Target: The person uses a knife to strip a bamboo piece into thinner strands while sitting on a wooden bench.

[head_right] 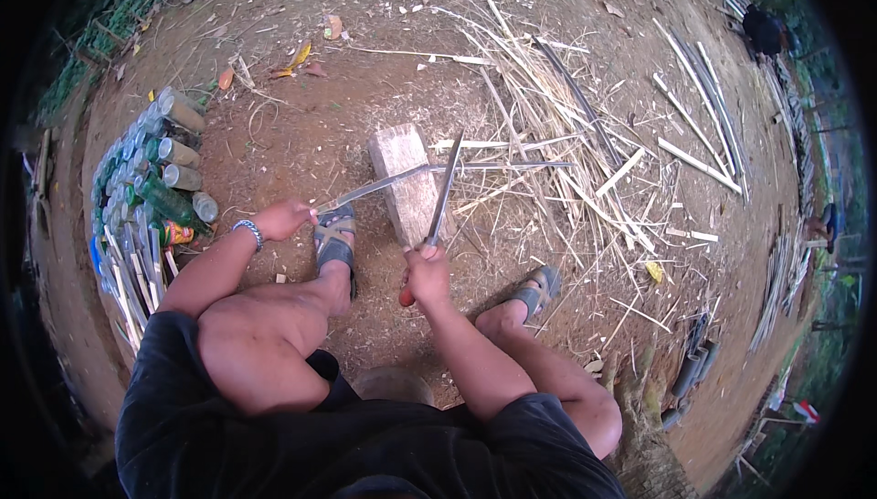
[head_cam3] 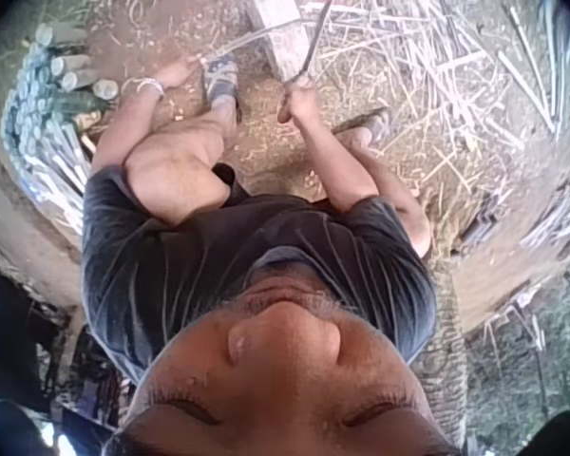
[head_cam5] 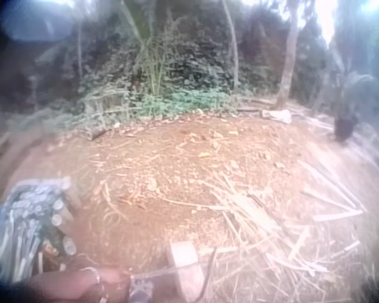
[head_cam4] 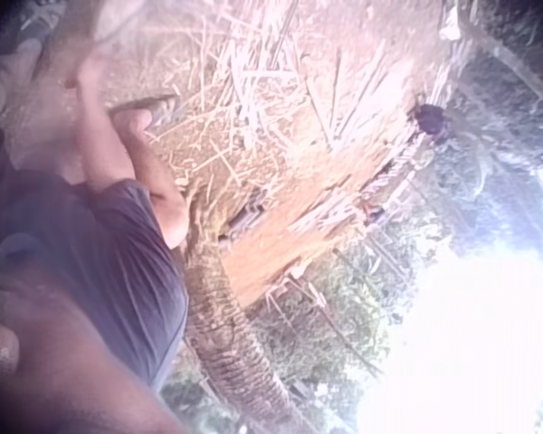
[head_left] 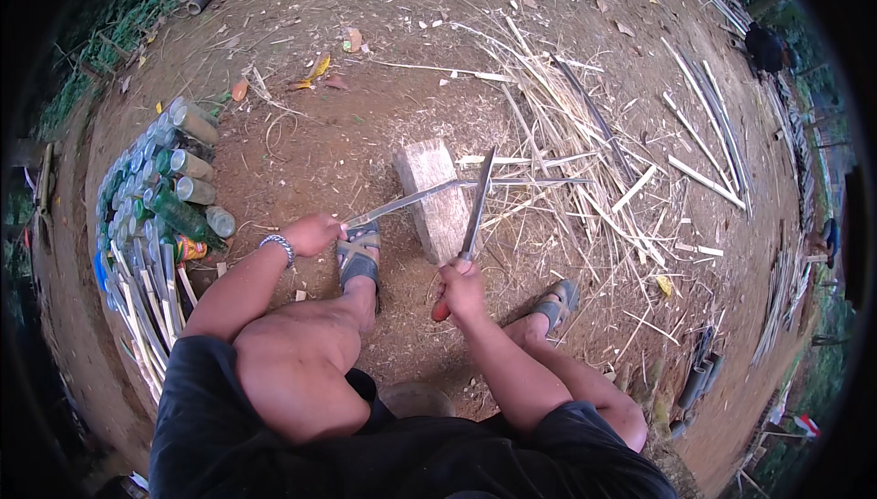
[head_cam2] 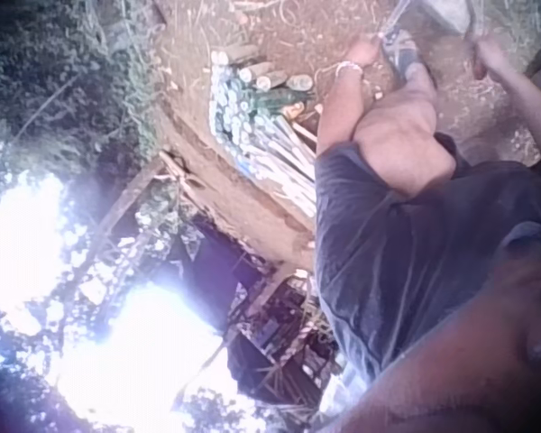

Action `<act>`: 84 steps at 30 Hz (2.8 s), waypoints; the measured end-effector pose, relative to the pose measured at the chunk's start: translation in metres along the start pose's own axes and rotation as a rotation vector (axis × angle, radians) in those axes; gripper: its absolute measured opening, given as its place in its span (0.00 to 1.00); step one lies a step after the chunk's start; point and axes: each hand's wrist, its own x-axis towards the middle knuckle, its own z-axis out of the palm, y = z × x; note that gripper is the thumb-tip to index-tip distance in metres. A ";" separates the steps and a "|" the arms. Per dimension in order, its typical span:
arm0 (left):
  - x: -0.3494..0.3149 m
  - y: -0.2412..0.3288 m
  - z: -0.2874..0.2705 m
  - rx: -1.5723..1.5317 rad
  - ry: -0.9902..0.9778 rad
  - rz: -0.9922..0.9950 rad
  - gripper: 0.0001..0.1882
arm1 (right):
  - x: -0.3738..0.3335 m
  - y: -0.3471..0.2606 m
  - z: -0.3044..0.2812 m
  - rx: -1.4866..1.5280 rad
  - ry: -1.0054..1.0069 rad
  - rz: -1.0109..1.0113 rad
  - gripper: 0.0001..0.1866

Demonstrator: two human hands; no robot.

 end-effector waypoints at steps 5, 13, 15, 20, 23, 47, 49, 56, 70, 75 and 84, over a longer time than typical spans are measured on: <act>-0.008 0.003 -0.002 0.015 0.023 -0.035 0.23 | -0.020 -0.114 0.014 0.015 0.058 -0.377 0.10; -0.008 0.002 -0.006 0.034 0.027 0.029 0.24 | 0.017 0.017 0.014 -0.167 -0.110 0.147 0.08; -0.006 -0.004 -0.001 -0.025 0.002 -0.016 0.23 | 0.015 0.008 0.014 0.026 -0.091 0.183 0.08; -0.009 -0.012 0.010 -0.364 -0.074 -0.057 0.20 | 0.014 -0.036 -0.020 0.160 -0.087 0.074 0.08; -0.003 0.016 0.001 -0.353 0.006 -0.018 0.17 | 0.014 -0.067 -0.065 0.027 -0.021 -0.038 0.08; 0.207 0.290 0.312 -0.016 0.288 -0.073 0.17 | -0.179 -0.222 -0.298 0.495 0.462 -0.263 0.11; 0.216 0.283 0.315 0.077 0.276 -0.070 0.16 | -0.170 -0.226 -0.305 0.486 0.464 -0.242 0.11; 0.202 0.284 0.314 -0.132 0.442 0.047 0.15 | -0.165 -0.233 -0.313 0.503 0.356 -0.217 0.12; 0.163 0.430 0.159 -1.202 0.375 0.120 0.18 | -0.197 -0.226 -0.295 0.475 0.357 -0.331 0.11; 0.224 0.369 0.168 -0.506 0.337 0.074 0.37 | -0.203 -0.232 -0.283 0.482 0.339 -0.366 0.11; 0.152 0.183 0.239 -0.354 -0.092 -0.135 0.23 | -0.209 -0.231 -0.253 0.273 0.205 -0.408 0.10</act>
